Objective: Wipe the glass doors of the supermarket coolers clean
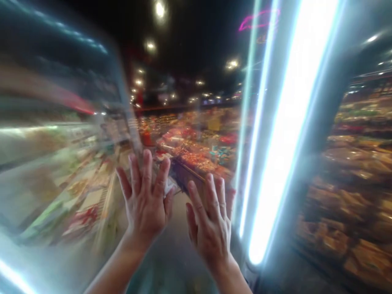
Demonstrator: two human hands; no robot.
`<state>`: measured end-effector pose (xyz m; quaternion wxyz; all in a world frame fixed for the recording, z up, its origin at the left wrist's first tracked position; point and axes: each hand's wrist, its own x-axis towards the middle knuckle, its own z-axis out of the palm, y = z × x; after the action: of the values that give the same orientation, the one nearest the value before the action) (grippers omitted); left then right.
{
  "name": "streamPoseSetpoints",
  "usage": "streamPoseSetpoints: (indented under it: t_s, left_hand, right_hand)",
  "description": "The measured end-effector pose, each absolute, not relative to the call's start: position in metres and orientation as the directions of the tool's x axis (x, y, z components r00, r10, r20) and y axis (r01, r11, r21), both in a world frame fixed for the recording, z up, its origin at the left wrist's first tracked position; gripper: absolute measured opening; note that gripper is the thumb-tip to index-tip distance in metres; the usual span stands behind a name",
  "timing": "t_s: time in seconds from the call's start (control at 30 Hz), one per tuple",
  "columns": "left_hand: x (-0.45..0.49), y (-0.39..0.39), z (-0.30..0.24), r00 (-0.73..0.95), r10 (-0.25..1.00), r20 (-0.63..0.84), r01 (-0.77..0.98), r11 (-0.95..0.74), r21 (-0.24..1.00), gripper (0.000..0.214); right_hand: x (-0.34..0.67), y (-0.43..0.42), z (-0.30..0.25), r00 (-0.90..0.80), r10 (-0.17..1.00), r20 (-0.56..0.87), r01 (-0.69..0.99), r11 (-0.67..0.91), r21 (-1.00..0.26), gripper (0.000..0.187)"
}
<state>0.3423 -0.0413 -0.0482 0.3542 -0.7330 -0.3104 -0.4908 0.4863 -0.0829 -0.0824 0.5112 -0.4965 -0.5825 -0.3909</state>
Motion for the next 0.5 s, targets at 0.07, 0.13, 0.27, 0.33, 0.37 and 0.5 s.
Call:
streamPoseSetpoints:
  t_s: [0.07,0.13,0.27,0.33,0.37,0.5]
  left_hand:
    - [0.347,-0.045,-0.057,0.403,0.090,0.911,0.778,-0.558,-0.288,0.069]
    - [0.348,-0.047,-0.063,0.453,0.083,0.888,0.757,-0.562,-0.334,0.066]
    - [0.342,-0.047,-0.046,0.334,0.119,0.935,0.813,-0.538,-0.222,0.073]
    - [0.334,-0.047,-0.047,0.303,0.134,0.944,0.828,-0.527,-0.191,0.074]
    - [0.329,-0.047,-0.053,0.311,0.141,0.940,0.830,-0.523,-0.196,0.073]
    - [0.300,-0.044,-0.081,0.325,0.164,0.931,0.842,-0.499,-0.206,0.071]
  right_hand:
    - [0.488,-0.082,-0.085,0.014,0.183,0.983,0.974,0.220,-0.055,0.079]
    - [0.487,-0.081,-0.087,0.023,0.182,0.983,0.971,0.230,-0.065,0.079]
    - [0.480,-0.080,-0.088,0.075,0.149,0.986,0.970,0.219,-0.107,0.079]
    - [0.477,-0.081,-0.086,0.086,0.156,0.984,0.969,0.215,-0.119,0.080]
    - [0.476,-0.082,-0.085,0.079,0.165,0.983,0.970,0.216,-0.114,0.080]
    - [0.469,-0.083,-0.079,0.032,0.197,0.980,0.972,0.223,-0.076,0.081]
